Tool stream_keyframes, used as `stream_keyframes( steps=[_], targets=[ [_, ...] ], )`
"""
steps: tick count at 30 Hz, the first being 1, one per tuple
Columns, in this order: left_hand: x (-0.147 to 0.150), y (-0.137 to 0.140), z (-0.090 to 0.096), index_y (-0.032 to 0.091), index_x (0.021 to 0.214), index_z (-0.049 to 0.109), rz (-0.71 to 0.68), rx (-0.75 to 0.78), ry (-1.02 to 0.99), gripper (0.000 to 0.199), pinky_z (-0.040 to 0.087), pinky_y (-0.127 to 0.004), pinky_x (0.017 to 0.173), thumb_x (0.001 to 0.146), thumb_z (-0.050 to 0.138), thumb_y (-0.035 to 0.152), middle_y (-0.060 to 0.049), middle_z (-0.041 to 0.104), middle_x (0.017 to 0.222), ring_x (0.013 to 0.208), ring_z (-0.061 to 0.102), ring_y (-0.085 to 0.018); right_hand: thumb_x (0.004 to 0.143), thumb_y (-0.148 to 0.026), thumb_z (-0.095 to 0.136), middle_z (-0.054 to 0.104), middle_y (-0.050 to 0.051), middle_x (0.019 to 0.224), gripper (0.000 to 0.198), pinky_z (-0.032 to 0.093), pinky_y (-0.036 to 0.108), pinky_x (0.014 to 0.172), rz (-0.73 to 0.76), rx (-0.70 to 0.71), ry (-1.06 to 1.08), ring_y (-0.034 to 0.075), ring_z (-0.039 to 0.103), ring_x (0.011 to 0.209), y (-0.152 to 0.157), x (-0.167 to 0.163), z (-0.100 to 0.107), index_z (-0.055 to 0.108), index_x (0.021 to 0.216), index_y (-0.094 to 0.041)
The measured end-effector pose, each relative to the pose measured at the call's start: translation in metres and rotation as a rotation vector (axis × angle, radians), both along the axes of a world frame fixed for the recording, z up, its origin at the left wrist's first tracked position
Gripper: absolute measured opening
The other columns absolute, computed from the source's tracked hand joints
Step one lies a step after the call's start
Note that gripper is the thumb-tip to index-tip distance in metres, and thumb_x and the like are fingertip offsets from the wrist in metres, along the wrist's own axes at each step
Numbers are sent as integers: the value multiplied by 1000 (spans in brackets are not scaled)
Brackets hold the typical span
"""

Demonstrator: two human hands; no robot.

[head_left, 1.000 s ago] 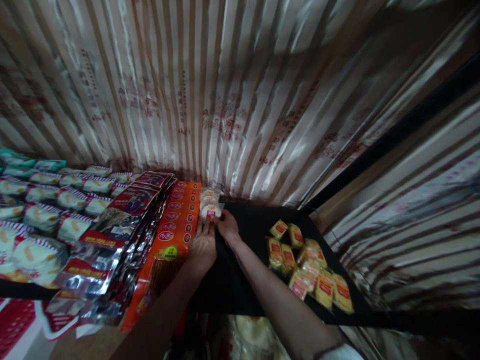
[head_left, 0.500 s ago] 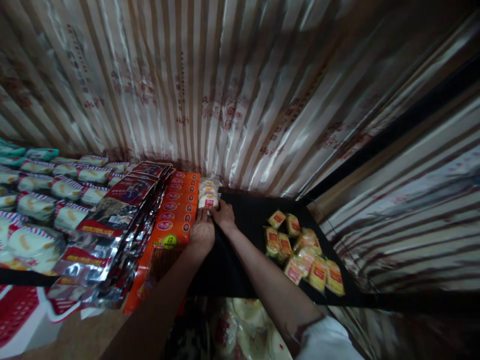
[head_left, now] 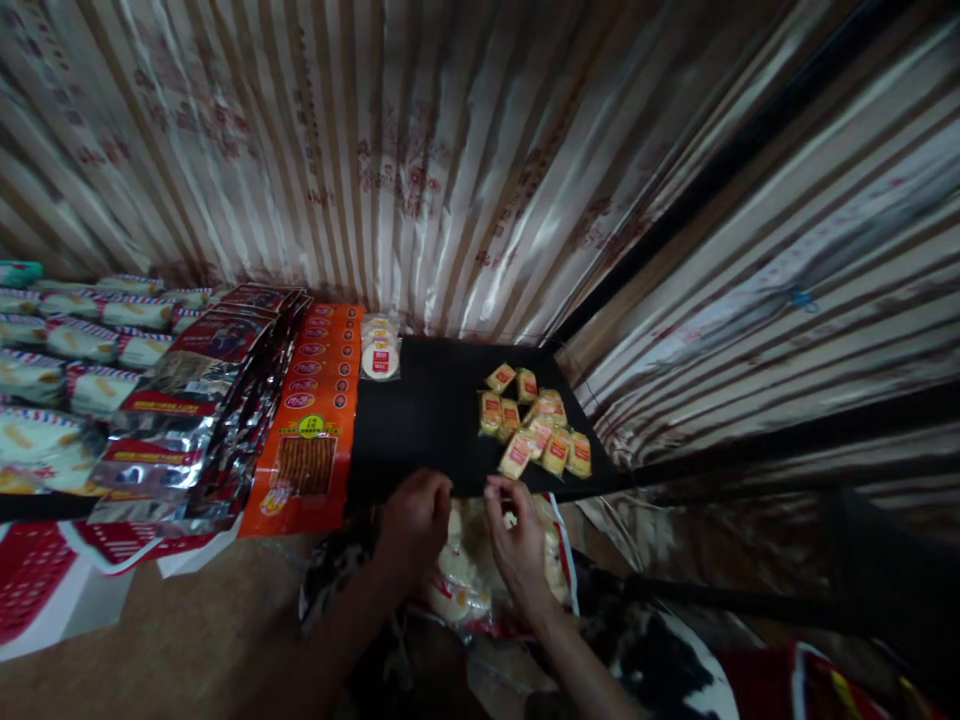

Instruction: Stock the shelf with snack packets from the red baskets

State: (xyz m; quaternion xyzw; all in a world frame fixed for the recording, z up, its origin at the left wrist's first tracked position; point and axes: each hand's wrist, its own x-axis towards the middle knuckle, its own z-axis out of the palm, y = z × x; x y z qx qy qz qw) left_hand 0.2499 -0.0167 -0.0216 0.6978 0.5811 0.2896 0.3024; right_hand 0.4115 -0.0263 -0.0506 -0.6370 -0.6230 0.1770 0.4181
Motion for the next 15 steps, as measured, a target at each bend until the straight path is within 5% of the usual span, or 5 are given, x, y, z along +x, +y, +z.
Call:
stream_keyframes(
  steps=[3, 6, 10, 15],
  targets=[
    [32, -54, -18, 18, 91, 63, -127, -201, -18, 25, 46, -27, 82, 82, 40, 13, -6, 65, 93, 89, 60, -16, 85, -39, 47, 63, 7, 84, 25, 48, 31, 64, -72, -100, -158, 18, 58, 72, -47, 35, -22, 60, 88, -19],
    [62, -82, -38, 14, 107, 60, -90, -329, 16, 35, 41, -29, 94, 80, 38, 11, -10, 63, 109, 104, 57, -18, 84, -37, 44, 64, 8, 87, 27, 50, 33, 69, -74, -192, -251, 18, 61, 71, -77, 54, -38, 62, 92, -19],
    [89, -83, -55, 10, 122, 52, 30, -453, 72, 43, 37, -32, 99, 80, 42, 16, -15, 56, 124, 114, 52, -22, 84, -32, 38, 66, 11, 101, 35, 52, 33, 70, -97, -316, -320, 19, 66, 74, -93, 58, -44, 61, 105, -17],
    [101, -69, -66, 12, 110, 58, 195, -503, -149, 38, 37, -33, 97, 76, 43, 7, -16, 61, 116, 111, 55, -23, 81, -27, 40, 63, 14, 113, 40, 52, 37, 79, 4, -383, -279, 23, 66, 88, -97, 53, -46, 60, 114, -17]
  ],
)
